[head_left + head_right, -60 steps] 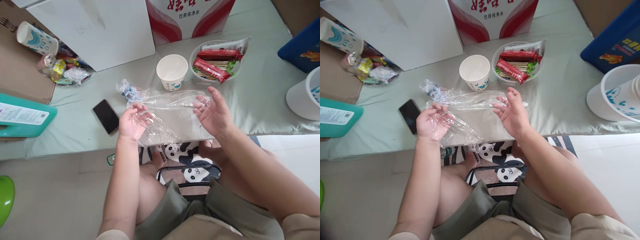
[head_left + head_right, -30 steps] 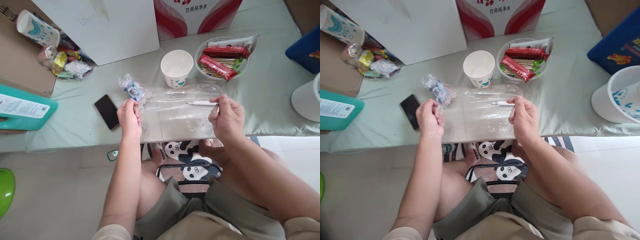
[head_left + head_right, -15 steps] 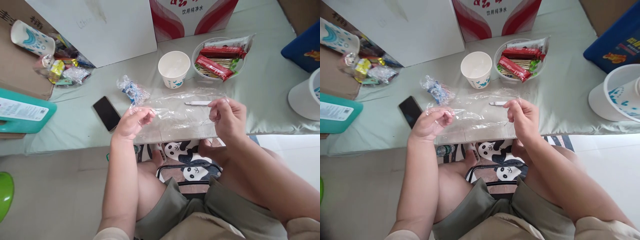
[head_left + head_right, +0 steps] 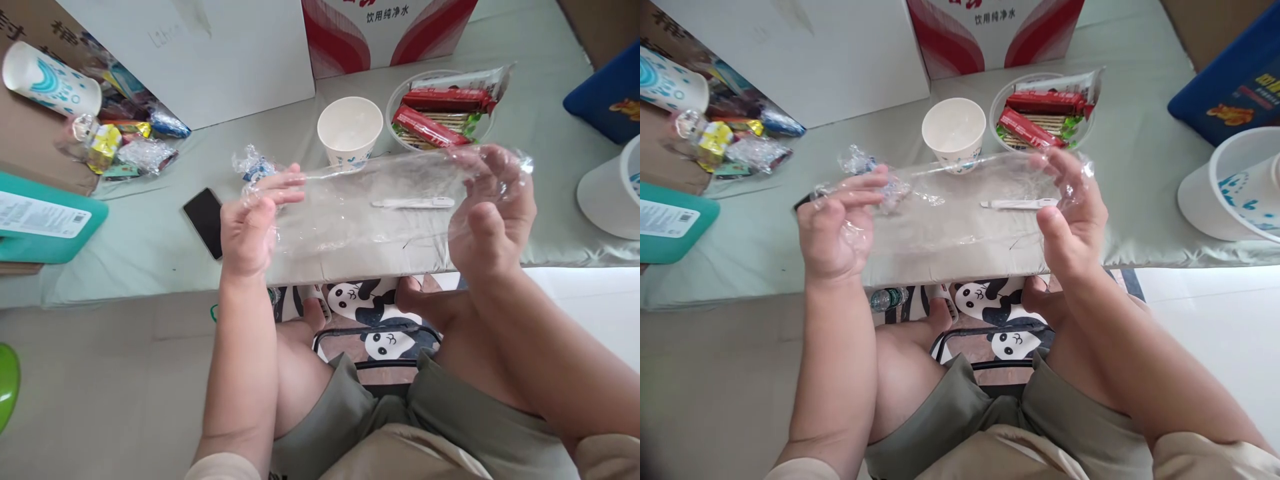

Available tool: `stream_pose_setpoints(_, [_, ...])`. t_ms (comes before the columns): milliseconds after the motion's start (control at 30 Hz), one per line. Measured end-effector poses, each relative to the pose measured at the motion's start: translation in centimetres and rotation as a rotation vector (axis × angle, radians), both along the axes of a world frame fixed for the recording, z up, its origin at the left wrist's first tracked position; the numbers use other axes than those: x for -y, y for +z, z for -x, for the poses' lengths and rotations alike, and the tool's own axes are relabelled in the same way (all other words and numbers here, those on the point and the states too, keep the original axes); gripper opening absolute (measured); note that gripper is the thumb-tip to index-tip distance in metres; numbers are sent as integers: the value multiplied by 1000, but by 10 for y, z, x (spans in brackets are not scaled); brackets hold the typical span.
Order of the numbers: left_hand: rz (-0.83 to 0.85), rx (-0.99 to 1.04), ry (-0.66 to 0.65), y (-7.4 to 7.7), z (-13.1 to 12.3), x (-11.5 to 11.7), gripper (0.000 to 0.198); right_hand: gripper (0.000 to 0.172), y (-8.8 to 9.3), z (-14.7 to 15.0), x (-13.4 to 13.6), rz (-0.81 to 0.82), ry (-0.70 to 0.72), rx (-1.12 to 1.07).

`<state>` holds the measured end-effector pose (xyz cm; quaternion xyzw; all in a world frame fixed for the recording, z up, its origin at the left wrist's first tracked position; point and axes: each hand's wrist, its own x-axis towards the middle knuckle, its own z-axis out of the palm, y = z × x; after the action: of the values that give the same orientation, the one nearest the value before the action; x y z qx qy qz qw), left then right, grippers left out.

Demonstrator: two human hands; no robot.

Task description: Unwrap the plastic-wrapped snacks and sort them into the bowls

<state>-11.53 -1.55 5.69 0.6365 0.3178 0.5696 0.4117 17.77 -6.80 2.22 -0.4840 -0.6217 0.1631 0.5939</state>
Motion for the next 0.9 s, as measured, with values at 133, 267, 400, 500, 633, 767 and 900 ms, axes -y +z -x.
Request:
stream_pose_setpoints(133, [208,137,-105,5,-3,3,38,56,-2,0,-2,-63,40,-191])
stream_pose_setpoints(267, [463,111,-37,5,-5,1,39,55,-1,3,1,161,125,-333])
stream_pose_setpoints(400, [553,158,217,4,-11,-3,17,35,4,7,4,416,57,-390])
stream_pose_setpoints(500, [601,152,337,4,-13,-6,15,15,7,9,3,485,-23,-433])
stream_pose_setpoints(633, [624,116,432,0,-10,-8,17,15,6,8,4,455,-91,-411])
stream_pose_setpoints(767, [633,133,464,-5,-7,-11,19,11,5,7,10,421,-125,-276])
stream_pose_setpoints(900, [607,269,569,-9,-3,-17,29,9,5,8,14,358,-186,-261])
